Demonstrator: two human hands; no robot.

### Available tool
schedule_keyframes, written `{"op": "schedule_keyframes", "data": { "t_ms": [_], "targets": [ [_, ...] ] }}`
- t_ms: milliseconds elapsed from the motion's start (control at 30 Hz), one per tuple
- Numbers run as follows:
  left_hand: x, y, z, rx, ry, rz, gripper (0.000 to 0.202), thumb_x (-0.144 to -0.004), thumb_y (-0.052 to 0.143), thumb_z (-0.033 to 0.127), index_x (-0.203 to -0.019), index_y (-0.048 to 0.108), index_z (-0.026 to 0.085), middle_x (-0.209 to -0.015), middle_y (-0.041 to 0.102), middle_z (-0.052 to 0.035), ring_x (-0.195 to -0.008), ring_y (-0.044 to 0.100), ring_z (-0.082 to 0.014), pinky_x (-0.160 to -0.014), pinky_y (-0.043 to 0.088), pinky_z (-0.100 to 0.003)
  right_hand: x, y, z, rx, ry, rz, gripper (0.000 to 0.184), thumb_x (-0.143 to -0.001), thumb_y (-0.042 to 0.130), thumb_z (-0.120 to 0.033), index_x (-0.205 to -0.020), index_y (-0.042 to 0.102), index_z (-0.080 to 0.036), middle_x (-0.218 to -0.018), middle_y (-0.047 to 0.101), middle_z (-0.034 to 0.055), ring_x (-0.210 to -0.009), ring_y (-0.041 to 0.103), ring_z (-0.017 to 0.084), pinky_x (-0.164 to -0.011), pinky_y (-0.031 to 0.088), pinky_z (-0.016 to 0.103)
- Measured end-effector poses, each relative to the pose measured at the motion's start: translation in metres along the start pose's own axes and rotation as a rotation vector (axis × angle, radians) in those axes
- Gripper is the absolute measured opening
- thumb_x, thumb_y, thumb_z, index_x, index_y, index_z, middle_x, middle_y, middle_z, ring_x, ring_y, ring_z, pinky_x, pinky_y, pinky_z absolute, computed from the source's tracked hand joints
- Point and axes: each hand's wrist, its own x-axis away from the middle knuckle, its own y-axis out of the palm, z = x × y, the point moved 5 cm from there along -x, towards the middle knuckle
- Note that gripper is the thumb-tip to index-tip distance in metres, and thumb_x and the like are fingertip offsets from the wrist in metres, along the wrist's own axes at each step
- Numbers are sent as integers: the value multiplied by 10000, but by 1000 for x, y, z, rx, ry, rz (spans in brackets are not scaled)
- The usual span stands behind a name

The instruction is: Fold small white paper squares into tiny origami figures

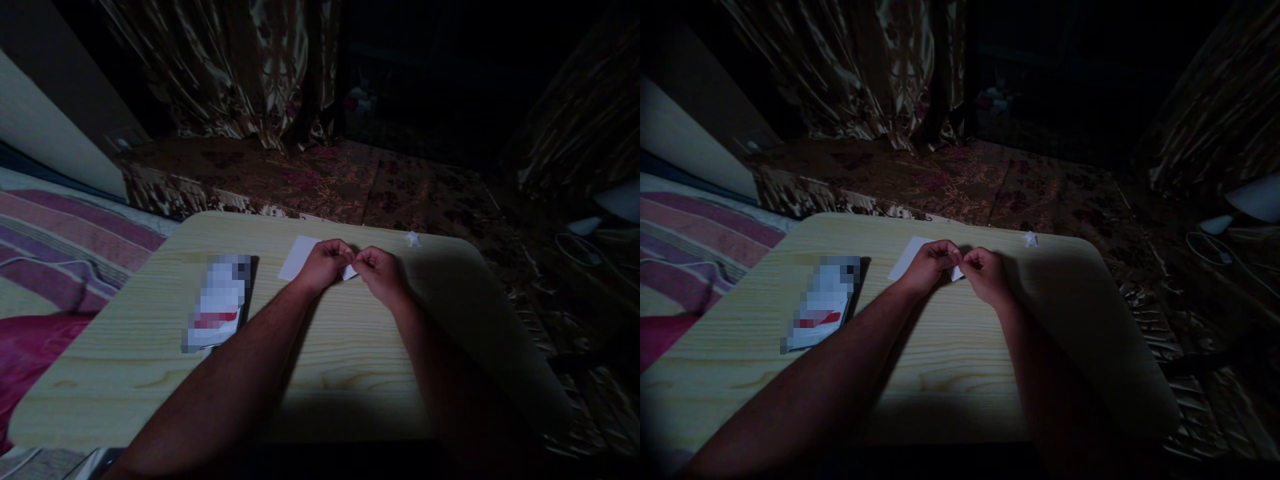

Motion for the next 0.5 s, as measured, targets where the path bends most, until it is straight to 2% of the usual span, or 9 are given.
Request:
{"op": "schedule_keyframes", "data": {
  "t_ms": [100, 500],
  "targets": [
    [-1, 1, -2, 6, -19, -14, 86, -610, 657, 194, -644, 611, 131, -598, 590, 3, -529, 493, -92, -536, 368, -222, 1, -1, -1, 59, -62, 7, 76, -683, 603, -237, -667, 578, -167, -603, 568, -21, -552, 500, 99, -519, 373, 211],
    [-1, 3, -2, 97, -70, -26, 76, -543, 612, 135, -618, 600, 132, -569, 577, 11, -510, 480, -88, -530, 370, -219, 3, 0, -3, 108, -127, -14, 72, -716, 574, -236, -694, 592, -171, -612, 578, -16, -541, 497, 102, -509, 369, 210]
  ]
}}
